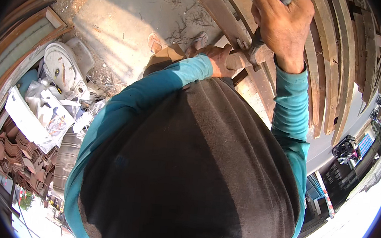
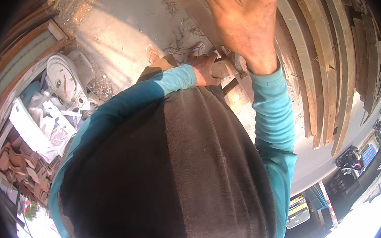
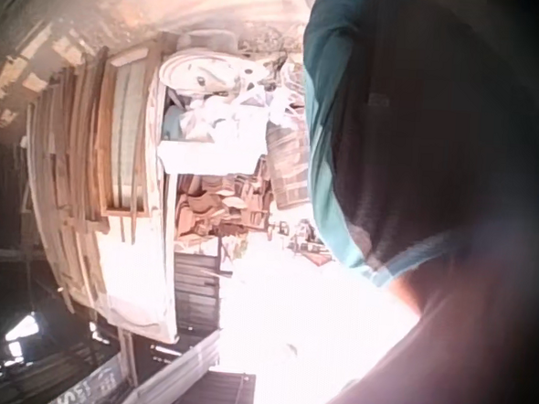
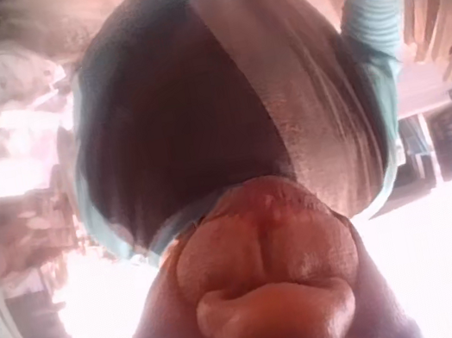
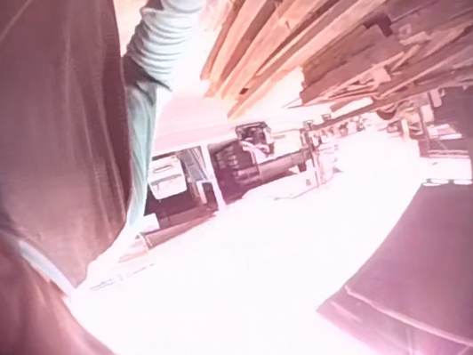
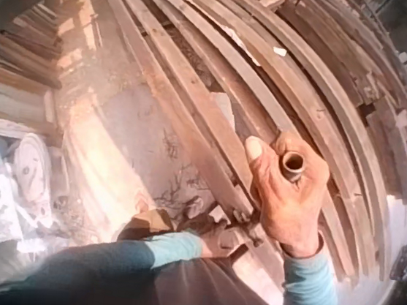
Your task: The person uses a hammer to drive a small piece of wood into a gap between long wooden planks, repeatedly striking the wood block and then using the claw of the hammer to pry and adjust the planks.
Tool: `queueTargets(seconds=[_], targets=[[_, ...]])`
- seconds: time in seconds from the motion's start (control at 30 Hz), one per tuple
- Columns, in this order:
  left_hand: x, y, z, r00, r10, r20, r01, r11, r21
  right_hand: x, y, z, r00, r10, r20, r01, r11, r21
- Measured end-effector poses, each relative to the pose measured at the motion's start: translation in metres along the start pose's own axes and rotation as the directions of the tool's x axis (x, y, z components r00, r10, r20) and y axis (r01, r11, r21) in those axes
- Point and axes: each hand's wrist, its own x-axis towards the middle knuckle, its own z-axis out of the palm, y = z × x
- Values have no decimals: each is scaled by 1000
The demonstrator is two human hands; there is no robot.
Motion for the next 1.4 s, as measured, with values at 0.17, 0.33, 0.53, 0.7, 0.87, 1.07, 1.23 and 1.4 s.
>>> queueTargets(seconds=[0.17, 0.33, 0.53, 0.7, 0.87, 1.07, 1.23, 1.4], targets=[[21, 34, -23, 970, -41, -241, 71, 991, 117, 26, 24, -18, 938, 338, -81, -280, 874, 398], [65, 56, -29, 970, -17, -241, 51, 989, 135, 57, 54, -34, 919, 366, 145, -390, 803, 451], [14, 115, -65, 978, 46, -203, -15, 988, 152, 90, 29, -63, 904, 411, 117, -424, 830, 364], [-20, 108, -46, 991, -15, -131, 34, 989, 141, 57, -4, -98, 856, 514, 56, -466, 719, 516], [89, 90, -46, 981, -113, -158, 131, 986, 104, 24, 66, -88, 922, 387, -26, -322, 800, 507], [186, 40, -58, 873, -349, -342, 181, 881, -437, -46, 144, -115, 936, 314, 158, -348, 770, 535], [177, 9, -104, 767, -474, -433, 54, 719, -693, -63, 150, -111, 919, 382, -95, -264, 777, 572], [196, -42, -156, 736, -536, -413, -55, 561, -826, -33, 128, -102, 948, 315, 45, -292, 803, 520]])
